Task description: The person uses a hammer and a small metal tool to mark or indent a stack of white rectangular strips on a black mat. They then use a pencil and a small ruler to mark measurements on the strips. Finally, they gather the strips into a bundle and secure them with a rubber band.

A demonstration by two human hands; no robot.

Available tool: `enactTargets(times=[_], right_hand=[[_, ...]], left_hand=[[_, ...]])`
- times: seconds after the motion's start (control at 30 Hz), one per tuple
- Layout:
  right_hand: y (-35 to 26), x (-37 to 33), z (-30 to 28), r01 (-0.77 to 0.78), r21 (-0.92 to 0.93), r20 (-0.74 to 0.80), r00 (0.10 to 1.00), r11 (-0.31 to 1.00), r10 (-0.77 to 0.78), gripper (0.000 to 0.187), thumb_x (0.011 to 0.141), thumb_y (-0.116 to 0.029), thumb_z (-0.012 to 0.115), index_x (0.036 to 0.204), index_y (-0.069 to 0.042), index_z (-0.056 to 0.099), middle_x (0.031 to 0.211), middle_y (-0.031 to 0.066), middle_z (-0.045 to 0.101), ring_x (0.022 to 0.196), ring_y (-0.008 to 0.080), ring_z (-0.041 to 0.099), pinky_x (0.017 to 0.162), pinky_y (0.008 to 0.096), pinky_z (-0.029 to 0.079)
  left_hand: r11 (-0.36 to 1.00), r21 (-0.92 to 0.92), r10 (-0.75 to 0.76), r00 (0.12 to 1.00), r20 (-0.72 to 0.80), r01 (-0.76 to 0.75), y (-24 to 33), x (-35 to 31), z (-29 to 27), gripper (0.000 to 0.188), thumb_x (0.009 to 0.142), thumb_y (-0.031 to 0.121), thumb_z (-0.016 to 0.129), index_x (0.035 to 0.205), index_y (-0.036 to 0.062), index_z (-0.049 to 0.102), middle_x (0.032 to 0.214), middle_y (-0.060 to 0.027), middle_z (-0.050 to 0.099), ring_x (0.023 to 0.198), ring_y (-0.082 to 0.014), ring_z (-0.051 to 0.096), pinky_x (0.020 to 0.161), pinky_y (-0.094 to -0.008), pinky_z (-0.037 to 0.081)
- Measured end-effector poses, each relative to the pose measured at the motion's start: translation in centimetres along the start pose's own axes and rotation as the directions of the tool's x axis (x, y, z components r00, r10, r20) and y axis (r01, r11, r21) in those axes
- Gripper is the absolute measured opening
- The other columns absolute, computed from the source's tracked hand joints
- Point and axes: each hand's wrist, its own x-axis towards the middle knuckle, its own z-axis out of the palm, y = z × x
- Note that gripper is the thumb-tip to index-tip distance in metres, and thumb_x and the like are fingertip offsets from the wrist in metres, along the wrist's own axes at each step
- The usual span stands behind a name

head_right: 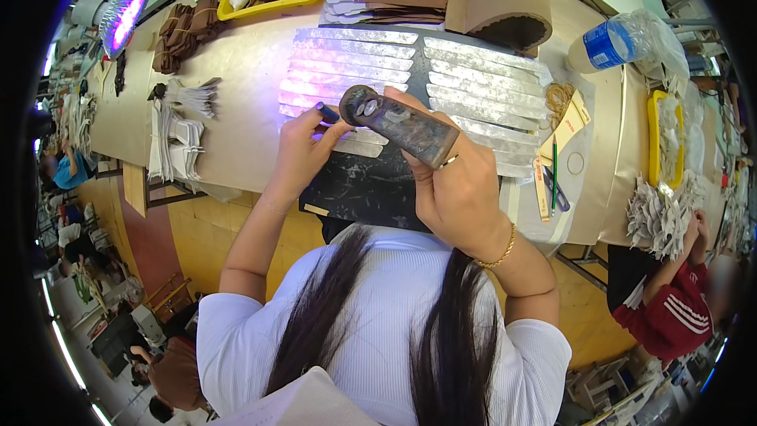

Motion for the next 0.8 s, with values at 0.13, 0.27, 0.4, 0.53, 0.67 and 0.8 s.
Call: enactTargets(times=[0.13,0.27,0.4,0.53,0.67,0.8], right_hand=[[0.0,0.2,0.1,0.025,-0.023,-0.005,1.000,0.999,-0.026,0.023,0.098,-0.003,0.057,0.119,0.005,0.062,0.119,0.0177,0.068,0.073,0.0276,0.065,0.062,0.0333,0.053],[-0.1,0.3,0.0,0.054,-0.055,-0.017,0.998,0.997,-0.055,0.023,0.093,0.000,0.062,0.115,0.005,0.062,0.117,0.0190,0.069,0.070,0.0322,0.065,0.059,0.0367,0.052],[-0.4,0.4,-0.2,0.028,-0.060,-0.012,1.000,0.998,-0.029,0.024,0.093,0.000,0.062,0.117,0.006,0.062,0.116,0.0192,0.069,0.070,0.0322,0.065,0.060,0.0367,0.052],[-0.4,0.1,-0.2,-0.010,-0.072,0.004,1.000,0.997,0.011,0.025,0.093,0.000,0.062,0.117,0.006,0.061,0.118,0.0194,0.069,0.072,0.0329,0.066,0.061,0.0366,0.052],[-1.0,0.6,-0.5,0.009,0.037,0.030,0.999,0.999,-0.010,0.039,0.086,0.002,0.065,0.125,0.005,0.060,0.124,0.0199,0.067,0.076,0.0320,0.067,0.064,0.0350,0.054],[-1.8,0.8,0.2,0.068,0.226,0.031,0.997,0.972,-0.077,0.054,0.079,0.002,0.069,0.133,0.000,0.059,0.114,0.0156,0.067,0.073,0.0297,0.066,0.062,0.0333,0.053]], left_hand=[[0.999,-0.030,-0.023,1.000,0.016,0.024,-0.4,-0.6,0.6,0.021,0.090,0.019,0.077,0.092,0.0004,0.069,0.075,-0.0147,0.068,0.062,-0.0248,0.064,0.059,-0.0340,0.050],[0.998,-0.056,0.022,1.000,-0.013,-0.023,-1.7,-0.8,1.5,0.020,0.089,0.019,0.077,0.091,0.0006,0.069,0.074,-0.0143,0.066,0.058,-0.0263,0.061,0.057,-0.0344,0.048],[1.000,0.017,0.019,1.000,0.010,-0.020,-1.4,-0.8,1.2,0.015,0.089,0.012,0.078,0.094,-0.0007,0.072,0.077,-0.0122,0.072,0.065,-0.0156,0.066,0.060,-0.0300,0.050],[0.992,0.098,0.077,0.997,0.018,-0.078,-1.2,-0.8,1.0,0.016,0.087,0.012,0.079,0.092,-0.0008,0.071,0.078,-0.0124,0.071,0.066,-0.0167,0.066,0.061,-0.0315,0.050],[0.961,0.181,0.214,0.977,-0.020,-0.207,-1.0,-1.1,1.4,0.018,0.085,0.016,0.078,0.089,0.0013,0.068,0.075,-0.0136,0.067,0.070,-0.0312,0.066,0.062,-0.0388,0.052],[0.960,0.062,0.275,0.960,-0.053,-0.272,-0.4,-1.4,1.4,0.014,0.083,0.010,0.076,0.092,0.0033,0.067,0.077,-0.0119,0.068,0.071,-0.0326,0.067,0.064,-0.0410,0.053]])
